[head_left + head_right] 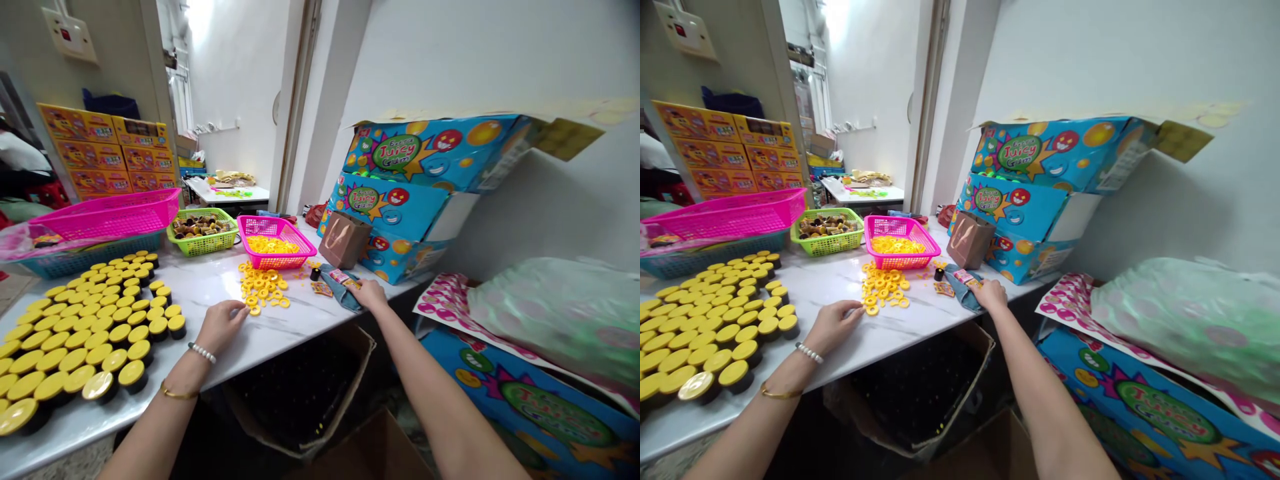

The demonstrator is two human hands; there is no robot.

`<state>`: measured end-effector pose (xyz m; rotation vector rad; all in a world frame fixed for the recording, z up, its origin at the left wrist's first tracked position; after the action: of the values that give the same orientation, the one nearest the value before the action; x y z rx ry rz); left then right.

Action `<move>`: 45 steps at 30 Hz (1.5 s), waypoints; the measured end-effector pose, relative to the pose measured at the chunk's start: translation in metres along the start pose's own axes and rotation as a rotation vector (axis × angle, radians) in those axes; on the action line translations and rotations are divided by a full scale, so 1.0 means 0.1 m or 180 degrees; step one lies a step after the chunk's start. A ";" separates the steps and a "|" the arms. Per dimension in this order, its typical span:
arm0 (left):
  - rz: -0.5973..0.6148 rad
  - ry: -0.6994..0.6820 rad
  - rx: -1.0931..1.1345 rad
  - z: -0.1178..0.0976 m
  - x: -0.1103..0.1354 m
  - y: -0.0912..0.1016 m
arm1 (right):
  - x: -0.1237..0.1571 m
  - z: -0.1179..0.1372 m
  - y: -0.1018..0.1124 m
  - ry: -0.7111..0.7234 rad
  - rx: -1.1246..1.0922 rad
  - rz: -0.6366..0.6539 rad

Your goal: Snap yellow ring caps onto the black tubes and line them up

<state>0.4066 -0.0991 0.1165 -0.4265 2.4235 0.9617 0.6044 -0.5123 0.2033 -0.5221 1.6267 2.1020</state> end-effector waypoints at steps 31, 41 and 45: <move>-0.0010 0.0152 0.0033 0.00 -0.01 0.03 | 0.16 0.39 0.17 0.0243 -0.0503 -0.0443; -0.0010 0.0183 -0.0062 -0.01 0.00 0.03 | 0.16 1.05 -0.18 0.0859 0.0223 0.0823; -0.0020 0.0131 -0.0077 -0.01 0.00 0.02 | 0.14 1.06 -0.15 0.0953 0.0416 0.0909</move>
<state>0.4056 -0.0987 0.1182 -0.4666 2.4480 0.9898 0.5970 -0.4044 0.2089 -0.6156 2.1011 2.1758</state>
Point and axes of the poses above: each hand's wrist, its own x-axis away from the middle knuckle, its own y-axis out of the back of the hand, z = x × y, the point moved 6 cm from there along -x, towards the middle knuckle, and after that the axes turned 7 degrees about z, right-handed, at the moved point
